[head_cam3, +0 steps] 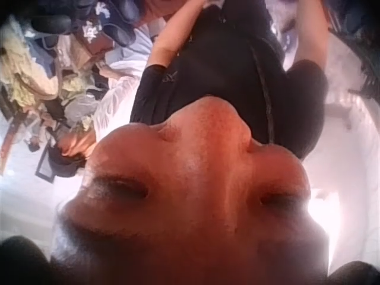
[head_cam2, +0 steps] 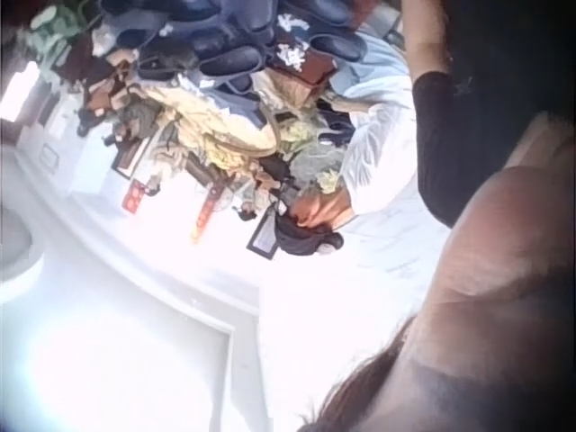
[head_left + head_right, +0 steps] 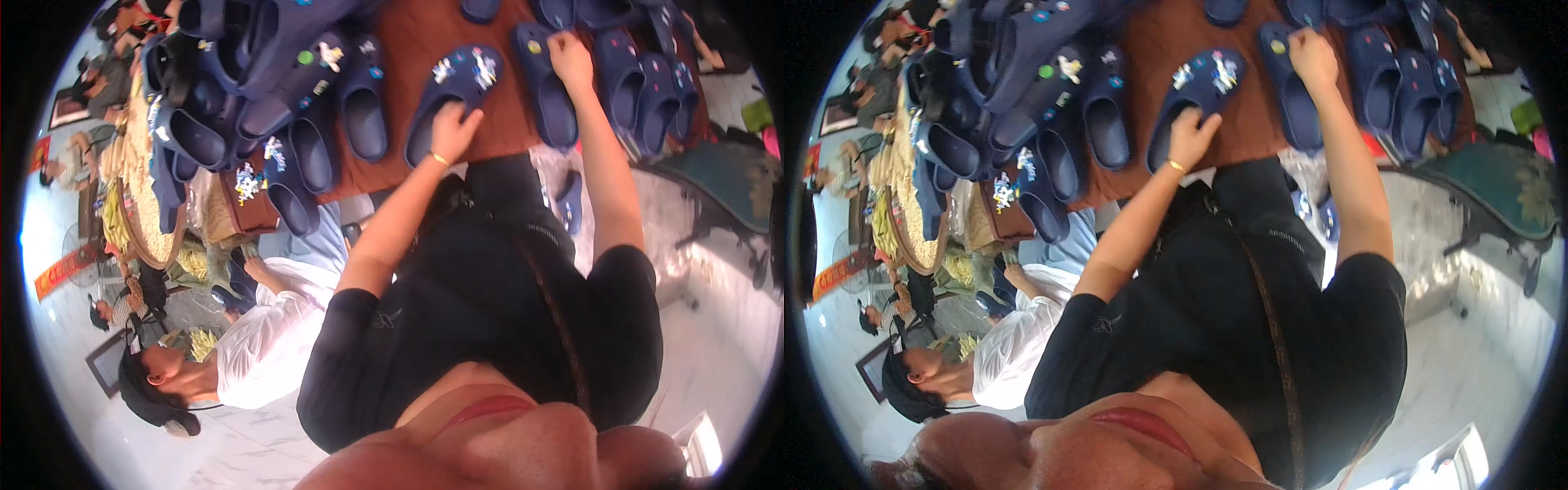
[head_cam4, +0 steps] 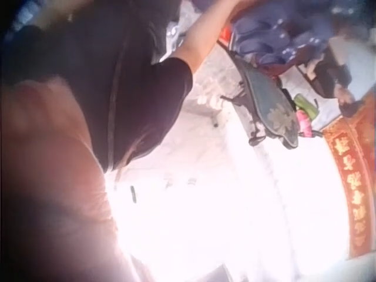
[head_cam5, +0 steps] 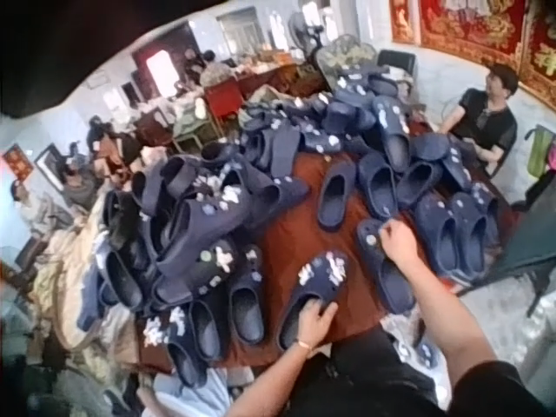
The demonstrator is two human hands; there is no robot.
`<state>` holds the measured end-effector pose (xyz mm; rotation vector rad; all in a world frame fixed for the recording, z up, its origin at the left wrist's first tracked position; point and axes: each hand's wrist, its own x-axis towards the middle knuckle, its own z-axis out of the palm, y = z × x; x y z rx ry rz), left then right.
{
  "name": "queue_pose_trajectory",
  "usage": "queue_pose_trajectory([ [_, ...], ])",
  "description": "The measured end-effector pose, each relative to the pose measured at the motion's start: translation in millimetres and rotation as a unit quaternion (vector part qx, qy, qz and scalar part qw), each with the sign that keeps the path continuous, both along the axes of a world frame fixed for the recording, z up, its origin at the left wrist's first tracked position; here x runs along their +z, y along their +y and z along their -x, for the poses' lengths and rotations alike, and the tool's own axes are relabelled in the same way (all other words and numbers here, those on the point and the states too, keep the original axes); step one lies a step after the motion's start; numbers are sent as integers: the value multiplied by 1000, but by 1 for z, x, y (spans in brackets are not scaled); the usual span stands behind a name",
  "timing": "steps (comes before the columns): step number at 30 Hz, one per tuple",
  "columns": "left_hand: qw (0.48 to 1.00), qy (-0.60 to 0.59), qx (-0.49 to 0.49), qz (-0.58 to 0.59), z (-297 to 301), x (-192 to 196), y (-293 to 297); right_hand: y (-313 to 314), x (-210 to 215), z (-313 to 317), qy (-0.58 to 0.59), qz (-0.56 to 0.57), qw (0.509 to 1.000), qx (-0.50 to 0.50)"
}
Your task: Attaching decorative charms and accessories to blue foam clogs.
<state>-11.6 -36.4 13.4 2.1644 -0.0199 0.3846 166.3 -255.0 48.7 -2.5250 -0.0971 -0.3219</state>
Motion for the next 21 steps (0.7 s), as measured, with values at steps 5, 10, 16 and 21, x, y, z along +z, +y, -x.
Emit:
queue_pose_trajectory([
  [5, 998, -58, 28, 4, 7, -6, -8, 26, 1, 12, 16, 222, 974, 51],
  [10, 999, -26, 44, 6, 17, -5, -6, 56, 3, 22, -15, 331, 943, 13],
  [16, 999, -15, 29, 2, 2, -10, -3, 54, -17, -1, -32, 243, 969, 25],
  [21, 996, -70, 56, 11, -2, -11, 11, 65, -26, 7, -120, 277, 943, 138],
])
